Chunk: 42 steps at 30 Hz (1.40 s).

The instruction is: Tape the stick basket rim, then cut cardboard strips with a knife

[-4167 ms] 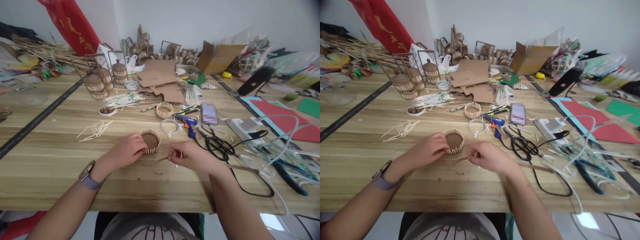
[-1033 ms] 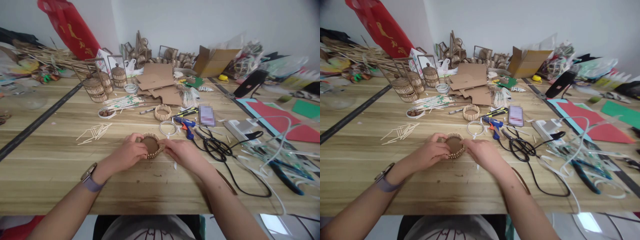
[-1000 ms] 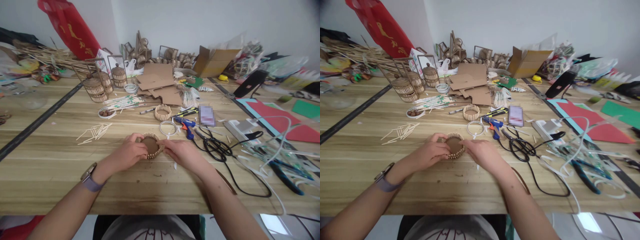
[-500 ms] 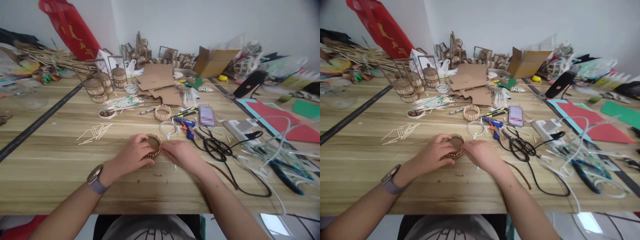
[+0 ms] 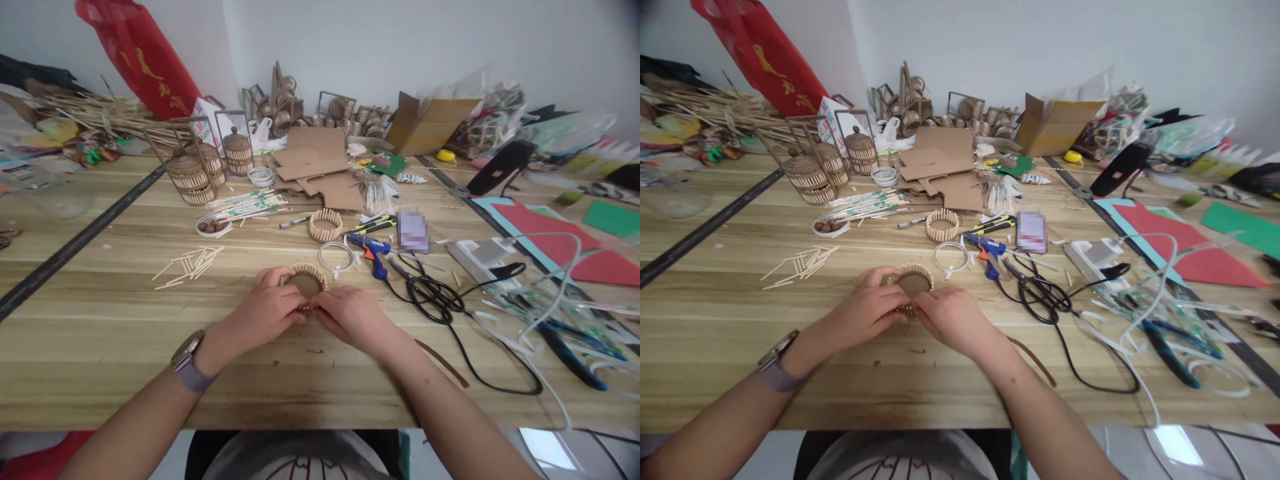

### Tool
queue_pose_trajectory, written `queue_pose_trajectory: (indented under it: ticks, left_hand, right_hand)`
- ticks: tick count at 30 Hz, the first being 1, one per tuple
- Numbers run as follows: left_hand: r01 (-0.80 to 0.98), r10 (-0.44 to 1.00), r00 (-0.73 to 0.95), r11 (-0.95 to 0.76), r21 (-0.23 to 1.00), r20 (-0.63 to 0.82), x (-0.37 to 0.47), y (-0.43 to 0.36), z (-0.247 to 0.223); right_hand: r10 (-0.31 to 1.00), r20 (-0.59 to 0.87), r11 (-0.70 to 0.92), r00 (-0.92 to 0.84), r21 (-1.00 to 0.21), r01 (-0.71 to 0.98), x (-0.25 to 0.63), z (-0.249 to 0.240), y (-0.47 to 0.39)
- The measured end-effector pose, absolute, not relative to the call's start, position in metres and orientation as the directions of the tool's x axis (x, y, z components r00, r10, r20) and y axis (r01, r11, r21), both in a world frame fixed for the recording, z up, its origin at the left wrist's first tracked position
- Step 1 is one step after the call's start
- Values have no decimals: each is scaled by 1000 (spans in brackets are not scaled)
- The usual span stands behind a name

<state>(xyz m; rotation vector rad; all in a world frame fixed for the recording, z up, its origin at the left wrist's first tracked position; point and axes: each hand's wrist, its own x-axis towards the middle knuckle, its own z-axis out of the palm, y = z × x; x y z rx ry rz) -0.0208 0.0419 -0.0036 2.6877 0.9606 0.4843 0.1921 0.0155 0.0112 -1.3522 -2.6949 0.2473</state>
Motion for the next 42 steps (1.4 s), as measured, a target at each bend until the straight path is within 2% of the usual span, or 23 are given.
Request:
queue_pose_trajectory:
  ticks: [7, 12, 19, 27, 33, 42]
  left_hand:
    - [543, 639, 716, -764, 349, 283, -18, 43, -12]
    - [546, 638, 727, -761, 351, 253, -23, 46, -10]
    - [533, 616, 758, -775, 338, 217, -29, 49, -7]
    - [540, 618, 738, -782, 311, 272, -8, 35, -11]
    - [545, 644, 687, -763, 346, 336, -4, 35, -18]
    - [549, 651, 704, -753, 363, 284, -13, 38, -12]
  right_hand:
    - [838, -14, 526, -545, -246, 815, 197, 18, 17]
    - [819, -27, 546, -573, -271, 793, 207, 21, 21]
    - [799, -20, 584, -601, -211, 784, 204, 17, 21]
    - [824, -26, 554, -566, -170, 815, 199, 19, 19]
    - [846, -33, 511, -532, -229, 828, 200, 21, 18]
    - [848, -51, 499, -528, -260, 827, 209, 29, 19]
